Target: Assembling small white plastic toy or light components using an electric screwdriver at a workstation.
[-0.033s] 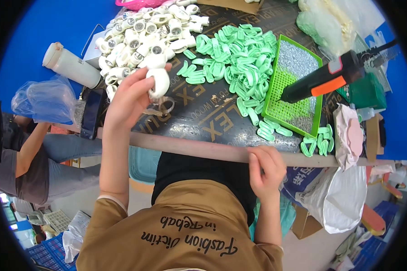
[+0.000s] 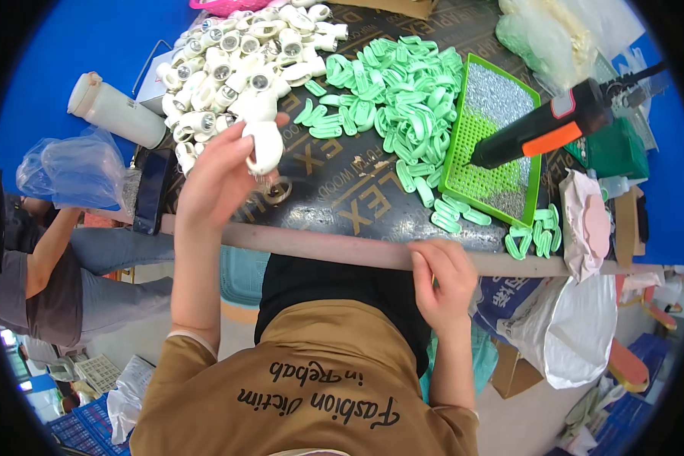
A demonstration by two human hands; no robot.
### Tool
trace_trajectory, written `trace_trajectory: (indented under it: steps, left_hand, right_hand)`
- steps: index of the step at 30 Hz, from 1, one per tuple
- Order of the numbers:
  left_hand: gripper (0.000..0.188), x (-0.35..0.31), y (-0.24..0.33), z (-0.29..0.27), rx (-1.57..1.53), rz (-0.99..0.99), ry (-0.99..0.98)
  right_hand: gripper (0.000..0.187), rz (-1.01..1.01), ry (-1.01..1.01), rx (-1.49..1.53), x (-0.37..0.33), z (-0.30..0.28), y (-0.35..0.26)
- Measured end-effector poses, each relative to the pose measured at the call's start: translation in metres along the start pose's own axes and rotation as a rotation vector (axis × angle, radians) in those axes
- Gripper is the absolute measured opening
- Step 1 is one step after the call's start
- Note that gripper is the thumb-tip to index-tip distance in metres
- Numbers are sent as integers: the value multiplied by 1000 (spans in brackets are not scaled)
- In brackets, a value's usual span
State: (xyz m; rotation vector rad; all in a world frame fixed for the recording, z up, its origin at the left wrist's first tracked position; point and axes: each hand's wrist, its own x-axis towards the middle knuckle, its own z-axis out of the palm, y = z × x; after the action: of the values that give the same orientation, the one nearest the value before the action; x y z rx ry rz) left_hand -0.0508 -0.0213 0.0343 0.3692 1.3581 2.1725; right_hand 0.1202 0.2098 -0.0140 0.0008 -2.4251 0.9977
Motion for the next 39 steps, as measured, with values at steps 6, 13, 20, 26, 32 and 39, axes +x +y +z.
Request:
trace_trajectory:
  steps: [6, 13, 20, 26, 32, 39]
  left_hand:
    - [51, -27, -49, 26, -512, -94, -194]
    - [47, -34, -78, 52, -336, 48, -1]
    - [39, -41, -74, 53, -61, 44, -122]
    - [40, -31, -57, 51, -3, -427, -273]
    - [39, -5, -68, 73, -249, -425, -100]
    - [26, 8, -97, 78, -522, -366, -35]
  right_hand:
    - [8, 88, 6, -7, 19, 2, -5]
    - [38, 275, 0, 710, 16, 29, -46]
    - [23, 190, -16, 717, 15, 36, -28]
    - [28, -132, -103, 131, 30, -6, -17]
    - [61, -35, 321, 544, 101, -66, 32]
    - [77, 33, -183, 707, 131, -78, 49]
